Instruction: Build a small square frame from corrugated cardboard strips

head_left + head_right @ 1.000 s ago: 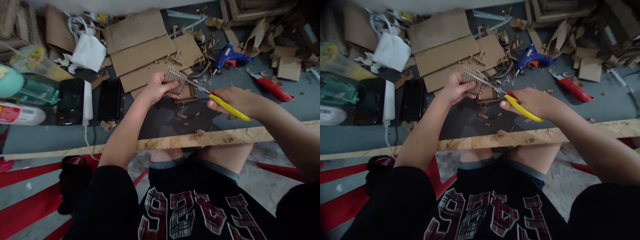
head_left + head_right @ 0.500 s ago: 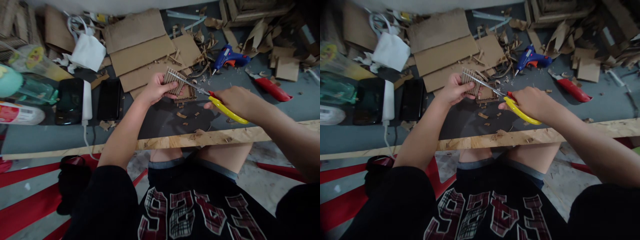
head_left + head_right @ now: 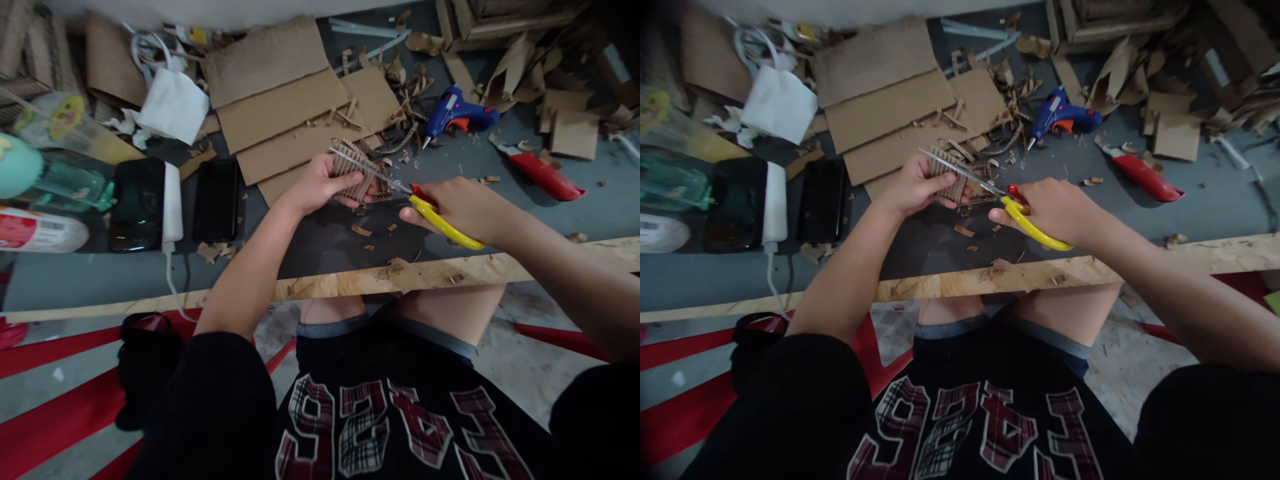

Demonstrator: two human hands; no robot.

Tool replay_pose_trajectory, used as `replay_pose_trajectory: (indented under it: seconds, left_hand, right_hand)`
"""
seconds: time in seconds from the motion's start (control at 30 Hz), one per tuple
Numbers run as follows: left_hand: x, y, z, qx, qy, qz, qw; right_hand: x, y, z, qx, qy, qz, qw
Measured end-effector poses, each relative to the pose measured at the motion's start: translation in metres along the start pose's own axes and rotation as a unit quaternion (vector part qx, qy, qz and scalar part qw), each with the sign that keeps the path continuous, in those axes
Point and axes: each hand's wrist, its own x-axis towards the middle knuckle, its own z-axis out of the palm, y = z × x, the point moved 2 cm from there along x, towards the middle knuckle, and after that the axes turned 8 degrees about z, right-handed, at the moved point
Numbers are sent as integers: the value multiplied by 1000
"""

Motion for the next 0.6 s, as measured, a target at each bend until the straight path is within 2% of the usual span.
replay_pose_trajectory:
  seconds: [0.13,0.43,0.6]
  left_hand:
    - [0,-2,6,-8,-20,2,1000]
    - [0,2,4,-26,-50,26,998]
    - [-1,3,3,-23,-57,22,998]
  right_hand:
    - [1,-1,4,35,3,2,999]
    - [2,-8,6,0,12,26,1000]
    - [1,-11,7,-22,24,19,999]
